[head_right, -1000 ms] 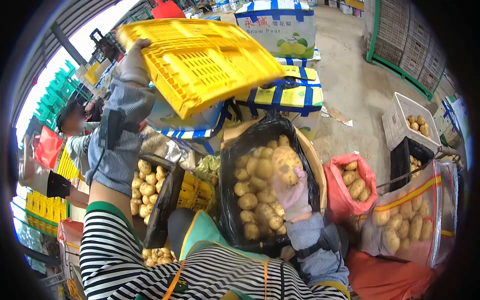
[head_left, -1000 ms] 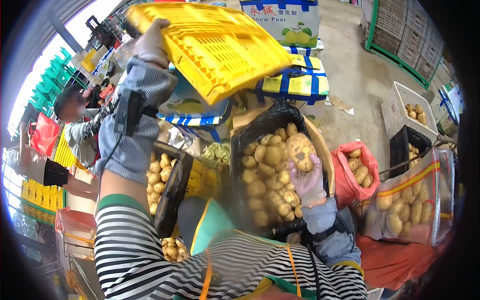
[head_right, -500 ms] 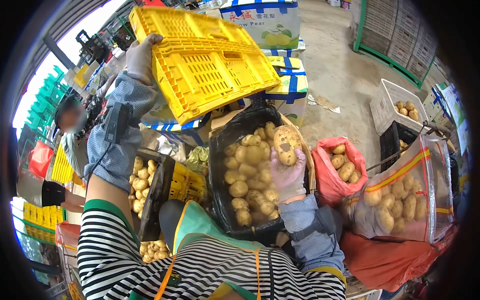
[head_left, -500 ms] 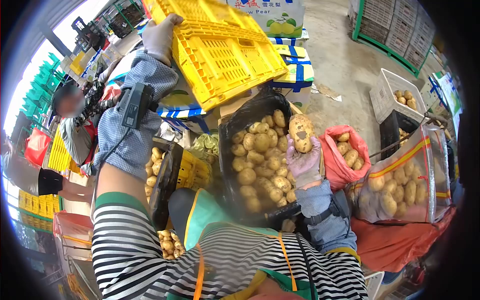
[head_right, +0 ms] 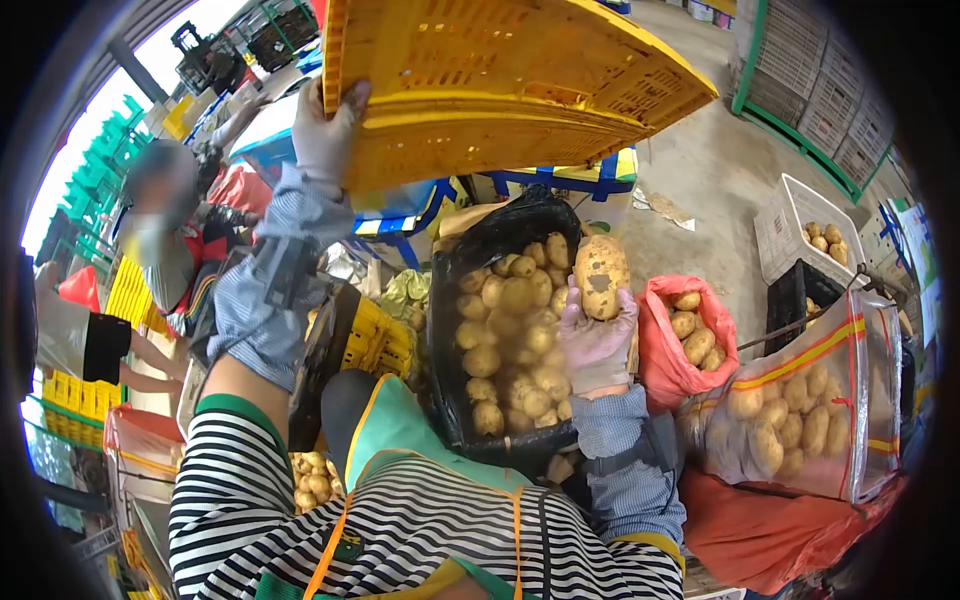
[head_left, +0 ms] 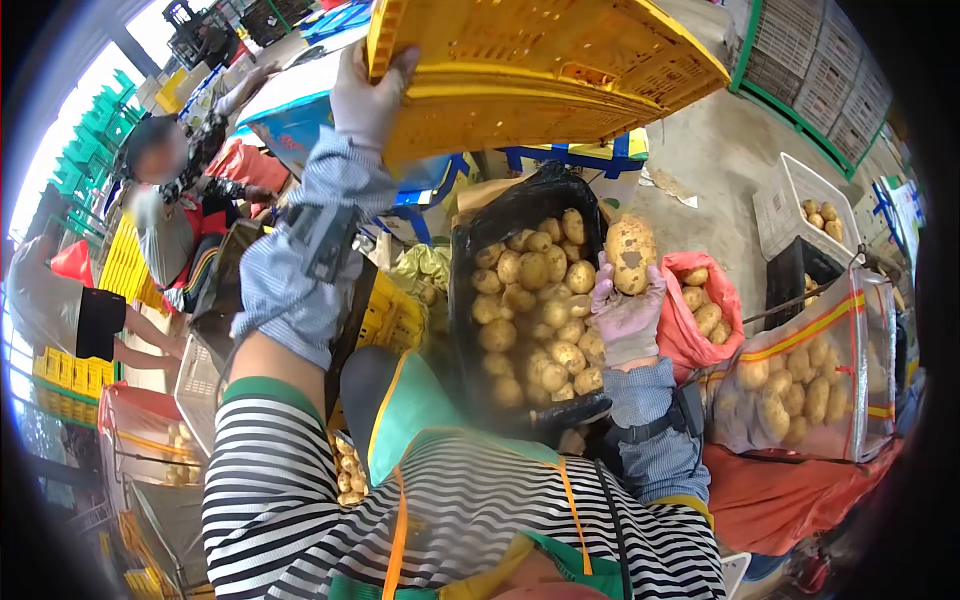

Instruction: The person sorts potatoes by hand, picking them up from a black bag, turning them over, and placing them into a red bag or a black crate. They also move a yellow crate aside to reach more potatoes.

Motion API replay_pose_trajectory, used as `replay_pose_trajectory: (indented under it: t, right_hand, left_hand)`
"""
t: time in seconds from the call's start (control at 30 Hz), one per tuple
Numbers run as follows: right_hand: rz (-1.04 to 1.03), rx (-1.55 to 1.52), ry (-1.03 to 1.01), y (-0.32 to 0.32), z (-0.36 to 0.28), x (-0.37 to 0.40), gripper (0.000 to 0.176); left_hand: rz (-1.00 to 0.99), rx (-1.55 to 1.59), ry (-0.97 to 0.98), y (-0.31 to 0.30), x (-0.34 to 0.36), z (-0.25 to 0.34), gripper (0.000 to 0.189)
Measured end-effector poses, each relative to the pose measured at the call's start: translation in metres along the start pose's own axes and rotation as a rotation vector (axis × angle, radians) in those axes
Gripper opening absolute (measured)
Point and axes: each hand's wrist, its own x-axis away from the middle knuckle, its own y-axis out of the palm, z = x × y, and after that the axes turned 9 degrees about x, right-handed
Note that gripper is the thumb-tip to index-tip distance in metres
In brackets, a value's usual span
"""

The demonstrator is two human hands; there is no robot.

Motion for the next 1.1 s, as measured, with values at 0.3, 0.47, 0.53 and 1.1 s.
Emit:
replay_pose_trajectory:
  t: [0.3, 0.47, 0.53, 1.1]
  right_hand:
    - [-0.073, 0.033, 0.056, 0.001, 0.009, 0.011, 0.056]
    - [-0.101, 0.078, 0.064, -0.007, 0.013, 0.003, 0.056]
    - [-0.12, 0.089, 0.102, -0.008, 0.015, 0.0, 0.057]
    - [0.024, 0.177, 0.079, -0.003, 0.025, -0.002, 0.054]
  left_hand:
    - [0.429, -0.042, -0.144, -0.052, 0.157, -0.079, 0.042]
    - [0.561, 0.044, -0.134, -0.044, 0.17, -0.118, 0.059]
    - [0.472, -0.05, -0.337, -0.04, 0.161, -0.133, 0.06]
    - [0.328, -0.275, -0.402, 0.029, 0.108, -0.128, 0.074]
